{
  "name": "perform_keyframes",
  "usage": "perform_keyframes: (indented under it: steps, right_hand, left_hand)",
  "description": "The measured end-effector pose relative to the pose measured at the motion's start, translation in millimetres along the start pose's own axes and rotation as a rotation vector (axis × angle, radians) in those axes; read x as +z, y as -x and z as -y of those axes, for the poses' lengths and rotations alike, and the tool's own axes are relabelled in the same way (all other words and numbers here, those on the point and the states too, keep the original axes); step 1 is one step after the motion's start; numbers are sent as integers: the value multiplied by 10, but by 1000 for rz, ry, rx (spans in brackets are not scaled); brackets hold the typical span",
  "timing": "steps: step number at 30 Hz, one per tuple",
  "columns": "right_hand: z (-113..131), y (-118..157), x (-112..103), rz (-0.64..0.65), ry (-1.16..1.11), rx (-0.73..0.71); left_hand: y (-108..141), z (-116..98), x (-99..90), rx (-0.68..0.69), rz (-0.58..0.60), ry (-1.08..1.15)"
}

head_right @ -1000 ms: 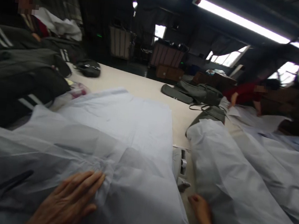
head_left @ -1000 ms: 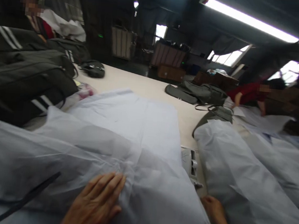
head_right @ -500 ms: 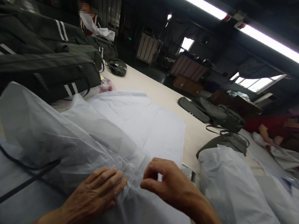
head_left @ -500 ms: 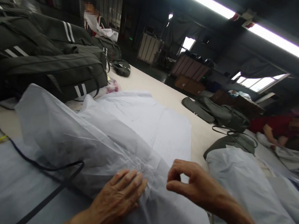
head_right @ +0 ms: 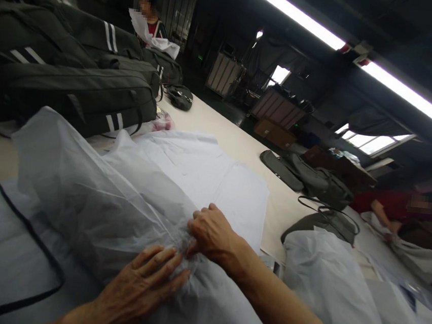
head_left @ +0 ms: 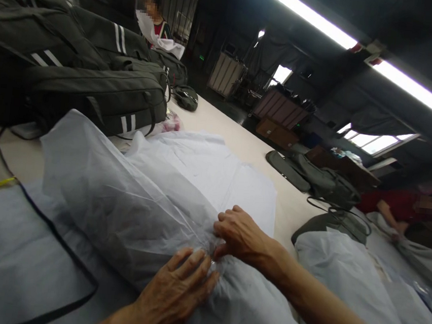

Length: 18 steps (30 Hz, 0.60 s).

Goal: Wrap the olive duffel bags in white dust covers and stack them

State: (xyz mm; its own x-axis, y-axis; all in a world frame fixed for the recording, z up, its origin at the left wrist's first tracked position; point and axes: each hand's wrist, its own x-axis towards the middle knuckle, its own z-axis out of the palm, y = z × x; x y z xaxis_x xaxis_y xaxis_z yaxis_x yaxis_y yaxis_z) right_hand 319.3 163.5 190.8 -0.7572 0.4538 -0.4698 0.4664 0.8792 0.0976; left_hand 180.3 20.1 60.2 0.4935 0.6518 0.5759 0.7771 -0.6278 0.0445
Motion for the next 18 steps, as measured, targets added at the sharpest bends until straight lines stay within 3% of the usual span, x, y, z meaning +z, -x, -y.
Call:
perform_keyframes:
  steps: [4, 8, 11, 13, 18]
  right_hand:
    - [-332, 139, 100, -195, -137, 109]
    - [-452, 330, 333, -452, -538, 257]
    - [-355, 319, 566, -402, -826, 236]
    - [-322, 287, 715, -368, -911, 300]
    - [-310, 340, 827, -540, -954, 527]
  left_hand:
    - [-18, 4, -8, -8, -14, -20]
    - [-49, 11, -56, -4, -39, -24]
    - [-57, 21, -65, 7, -24, -35]
    - [-54, 31, -48, 1, -37, -35]
    - [-63, 36, 61, 18, -207, -76]
